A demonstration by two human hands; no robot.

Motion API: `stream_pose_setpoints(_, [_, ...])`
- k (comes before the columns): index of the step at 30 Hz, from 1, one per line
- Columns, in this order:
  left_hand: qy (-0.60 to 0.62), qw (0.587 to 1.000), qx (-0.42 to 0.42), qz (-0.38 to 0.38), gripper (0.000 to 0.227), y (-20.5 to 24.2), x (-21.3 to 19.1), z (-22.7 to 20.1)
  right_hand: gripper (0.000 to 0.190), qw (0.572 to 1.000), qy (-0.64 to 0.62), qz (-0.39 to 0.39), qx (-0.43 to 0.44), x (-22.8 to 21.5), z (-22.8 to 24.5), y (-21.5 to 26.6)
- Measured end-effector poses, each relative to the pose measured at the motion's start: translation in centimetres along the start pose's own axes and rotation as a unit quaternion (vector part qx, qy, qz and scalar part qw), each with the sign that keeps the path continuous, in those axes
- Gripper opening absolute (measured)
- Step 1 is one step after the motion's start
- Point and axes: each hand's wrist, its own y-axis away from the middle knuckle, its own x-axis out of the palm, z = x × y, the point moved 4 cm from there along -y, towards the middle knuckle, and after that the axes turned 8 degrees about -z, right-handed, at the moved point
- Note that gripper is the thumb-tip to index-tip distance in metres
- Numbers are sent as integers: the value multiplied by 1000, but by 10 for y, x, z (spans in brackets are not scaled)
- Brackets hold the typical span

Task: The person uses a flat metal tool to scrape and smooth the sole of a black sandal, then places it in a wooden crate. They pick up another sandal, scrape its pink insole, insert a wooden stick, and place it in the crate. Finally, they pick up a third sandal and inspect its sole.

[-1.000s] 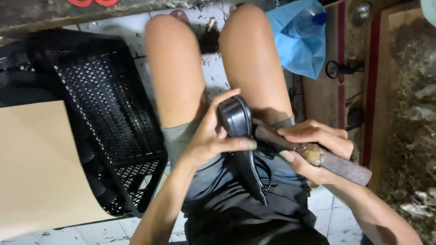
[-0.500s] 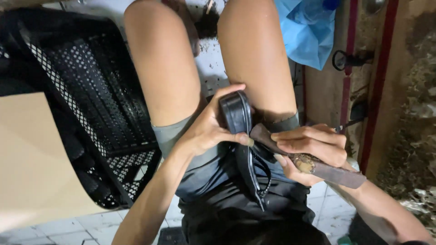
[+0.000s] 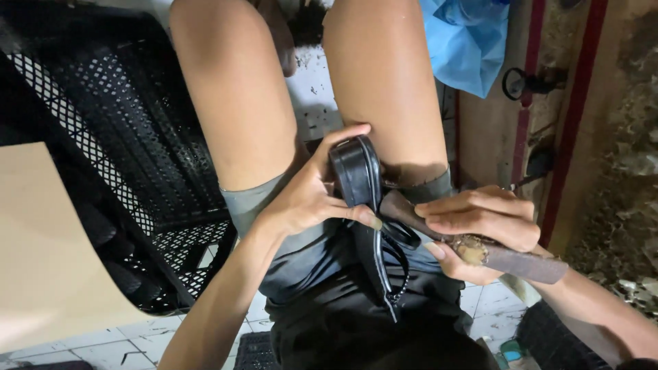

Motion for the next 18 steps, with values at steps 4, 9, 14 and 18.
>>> stream_pose_setpoints(4, [-28, 998, 47, 11, 86, -5, -1, 1, 15, 994, -17, 109, -20, -2, -3, 2])
stream_pose_setpoints(9, [-39, 998, 52, 11, 86, -6, -3, -4, 14, 982, 76, 130, -116, -2, -2, 16])
stream_pose_setpoints(14, [-23, 1000, -7, -8, 92, -1, 0, -1, 13, 1000, 23, -2, 10, -7, -4, 6])
stream_pose_setpoints(18, [-17, 1000, 11, -1, 91, -3, 2, -1, 17, 1000, 11, 23, -6, -4, 3, 1])
